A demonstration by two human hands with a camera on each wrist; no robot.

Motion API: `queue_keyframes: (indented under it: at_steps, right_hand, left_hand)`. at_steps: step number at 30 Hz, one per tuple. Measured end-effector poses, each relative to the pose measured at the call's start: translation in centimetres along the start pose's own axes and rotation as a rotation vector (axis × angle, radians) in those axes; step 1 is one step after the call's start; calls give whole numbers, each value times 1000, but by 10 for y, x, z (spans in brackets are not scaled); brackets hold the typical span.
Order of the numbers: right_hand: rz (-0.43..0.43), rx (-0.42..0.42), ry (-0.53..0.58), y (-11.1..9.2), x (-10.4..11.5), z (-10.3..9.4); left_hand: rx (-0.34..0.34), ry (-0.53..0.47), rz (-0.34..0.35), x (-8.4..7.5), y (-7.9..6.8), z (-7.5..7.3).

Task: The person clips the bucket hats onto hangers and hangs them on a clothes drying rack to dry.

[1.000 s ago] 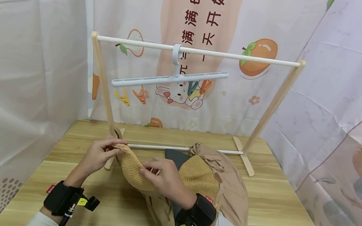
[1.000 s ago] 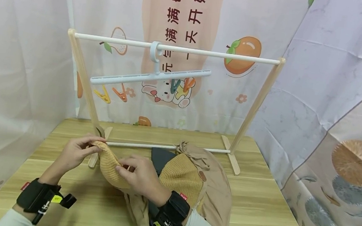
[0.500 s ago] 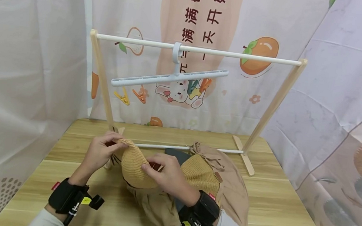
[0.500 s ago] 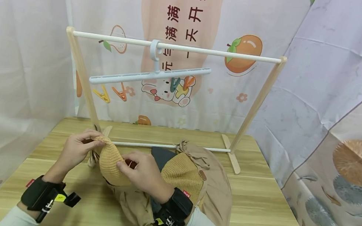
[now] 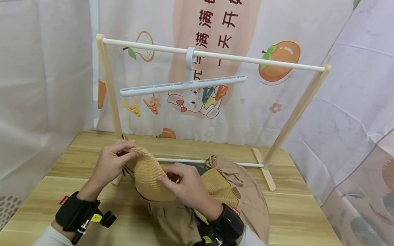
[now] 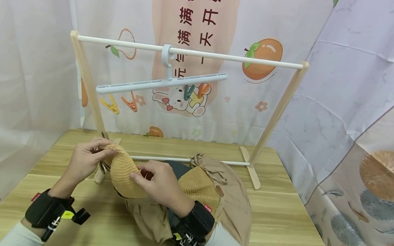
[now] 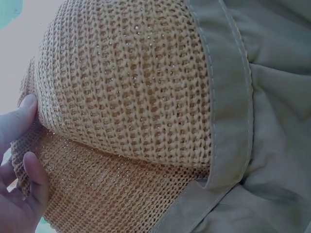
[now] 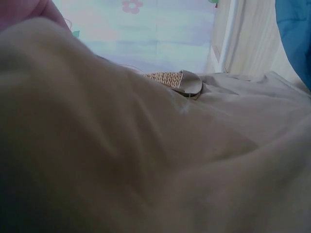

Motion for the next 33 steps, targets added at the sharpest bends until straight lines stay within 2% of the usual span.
queue_keyframes:
  at_steps: [10,15,23,29,33]
  right_hand:
    - [24,-1,-30,0,-4,-12]
    - [48,6,-50,2,-5,-20]
    - [71,38,-55,7,-1,-38]
    - [108,29,-63,6,-2,-55]
    - [134,35,-86,4,-6,-62]
  left_hand:
    - [12,1,0,-3,5,9]
    - [31,-5,0,-8,13,13]
    - [38,-30,-1,-22,28,15]
    - [16,-24,-11,-33,38,15]
    - [-2,0,-9,-49,39,12]
Point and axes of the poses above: each hand's wrist, its own y-axis towards the middle knuckle, its own z-axis out of the palm, x = y × z, the point moved 7 cm from there along y, towards the middle knuckle, and after that the axes turned 12 degrees about y, right-handed, at the moved point
